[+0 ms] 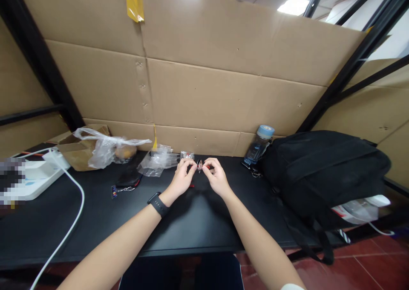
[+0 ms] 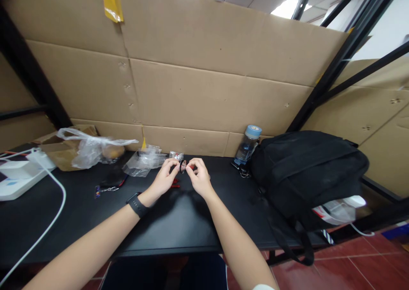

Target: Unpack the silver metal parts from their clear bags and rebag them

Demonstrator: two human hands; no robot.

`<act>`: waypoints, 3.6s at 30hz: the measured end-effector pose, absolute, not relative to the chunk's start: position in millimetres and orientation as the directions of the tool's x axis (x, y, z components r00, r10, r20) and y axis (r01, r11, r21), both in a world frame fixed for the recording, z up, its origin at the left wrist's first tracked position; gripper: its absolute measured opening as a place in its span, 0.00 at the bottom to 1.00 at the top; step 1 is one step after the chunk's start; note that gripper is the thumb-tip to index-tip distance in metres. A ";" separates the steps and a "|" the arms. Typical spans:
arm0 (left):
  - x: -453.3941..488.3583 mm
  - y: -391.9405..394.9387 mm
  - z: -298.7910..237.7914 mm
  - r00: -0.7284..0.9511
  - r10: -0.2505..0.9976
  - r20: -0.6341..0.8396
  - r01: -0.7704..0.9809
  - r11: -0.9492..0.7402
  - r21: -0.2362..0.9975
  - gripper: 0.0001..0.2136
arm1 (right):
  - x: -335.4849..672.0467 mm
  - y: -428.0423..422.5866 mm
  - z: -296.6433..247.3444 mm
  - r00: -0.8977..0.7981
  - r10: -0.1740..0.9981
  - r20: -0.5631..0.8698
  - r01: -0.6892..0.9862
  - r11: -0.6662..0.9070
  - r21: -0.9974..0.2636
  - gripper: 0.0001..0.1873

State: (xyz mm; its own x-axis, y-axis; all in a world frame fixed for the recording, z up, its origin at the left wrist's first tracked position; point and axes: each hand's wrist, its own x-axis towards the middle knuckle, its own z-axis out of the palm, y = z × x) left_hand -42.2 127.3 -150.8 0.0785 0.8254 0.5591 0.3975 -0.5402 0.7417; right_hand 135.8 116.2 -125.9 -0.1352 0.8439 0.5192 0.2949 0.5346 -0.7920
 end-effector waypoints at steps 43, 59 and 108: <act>-42.4 120.6 -145.9 0.098 0.854 0.511 0.557 -0.473 0.683 0.09 | 138.0 118.5 -132.8 -0.261 0.949 0.179 -0.129 0.150 -0.980 0.26; -92.6 134.6 -139.9 0.215 0.840 0.497 0.934 -0.325 0.146 0.08 | 148.4 122.6 -123.4 -0.035 0.975 0.218 -0.074 0.215 -0.974 0.29; -48.5 97.9 -141.1 0.784 0.604 0.142 0.564 -0.790 0.241 0.15 | 190.4 108.8 -106.1 -0.387 0.920 -0.067 0.886 0.350 -0.305 0.16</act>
